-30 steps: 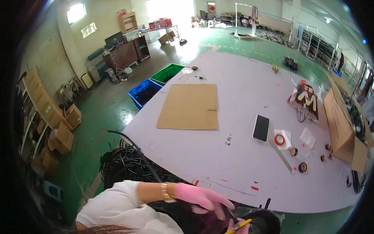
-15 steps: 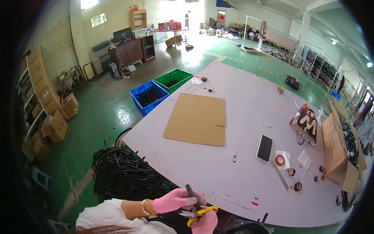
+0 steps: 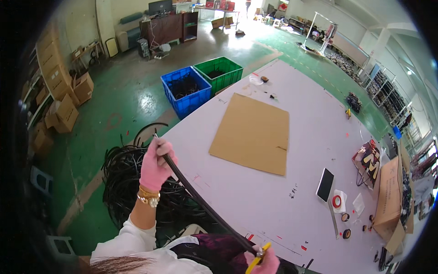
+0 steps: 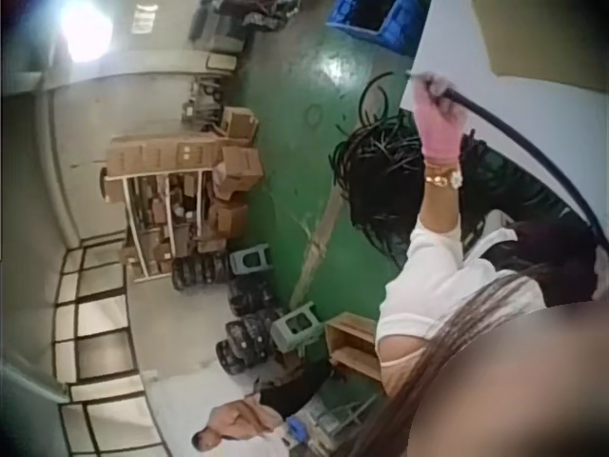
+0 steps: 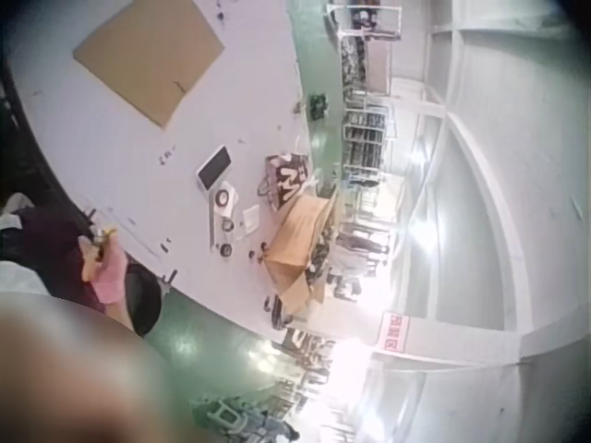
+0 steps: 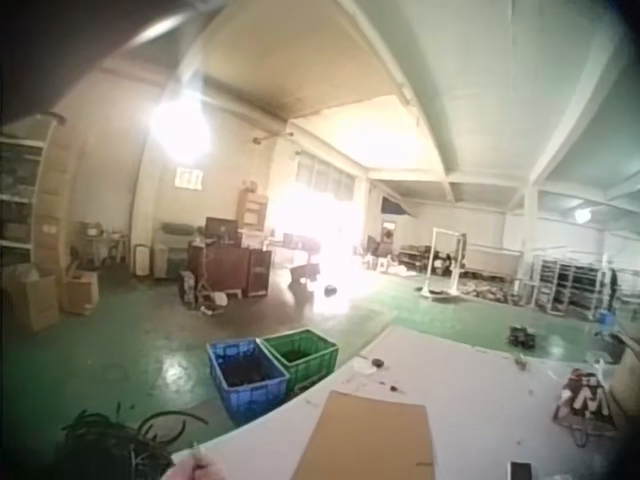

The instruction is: The person is measuring and cutting long black plastic cables or tubes into shorter lengths using scissors at a workbench.

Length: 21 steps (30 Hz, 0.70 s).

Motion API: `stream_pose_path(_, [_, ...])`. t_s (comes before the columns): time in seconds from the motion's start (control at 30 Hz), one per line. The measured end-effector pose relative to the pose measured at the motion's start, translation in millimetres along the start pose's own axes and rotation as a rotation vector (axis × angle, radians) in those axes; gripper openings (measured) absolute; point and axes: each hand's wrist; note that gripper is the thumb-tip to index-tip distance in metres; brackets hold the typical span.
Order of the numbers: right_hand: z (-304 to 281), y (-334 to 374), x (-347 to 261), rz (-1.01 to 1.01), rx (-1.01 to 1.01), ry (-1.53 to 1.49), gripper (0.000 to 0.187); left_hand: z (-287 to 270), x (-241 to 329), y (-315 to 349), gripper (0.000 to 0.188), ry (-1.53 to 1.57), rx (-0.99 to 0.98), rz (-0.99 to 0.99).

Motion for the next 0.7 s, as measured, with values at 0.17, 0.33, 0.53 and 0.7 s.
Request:
stream_pose_path(0.17, [-10, -65, -30, -0.07, -0.17, -0.573, 0.023, -58, 26, -17, 0.029, -0.324, 0.24, 0.04])
stream_pose_path(0.33, [17, -98, -11, -0.25, -0.296, 0.307, 0.034, -102, -2, -27, 0.055, -1.68, 0.605, 0.524])
stream_pose_path(0.53, [33, -111, 32, 0.101, -0.366, 0.221, 0.032, -105, -18, -22, 0.02, -2.311, -0.036, 0.422])
stream_pose_path(0.7, [44, -122, 20, 0.118, -0.372, 0.036, 0.02, -101, -6, -32, 0.027, -2.344, -0.138, 0.355])
Point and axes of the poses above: each hand's wrist, its own y-axis away from the middle knuckle, its own z-axis out of the palm, x = y × z, and after that the axes turned 6 degrees about -x, right-handed
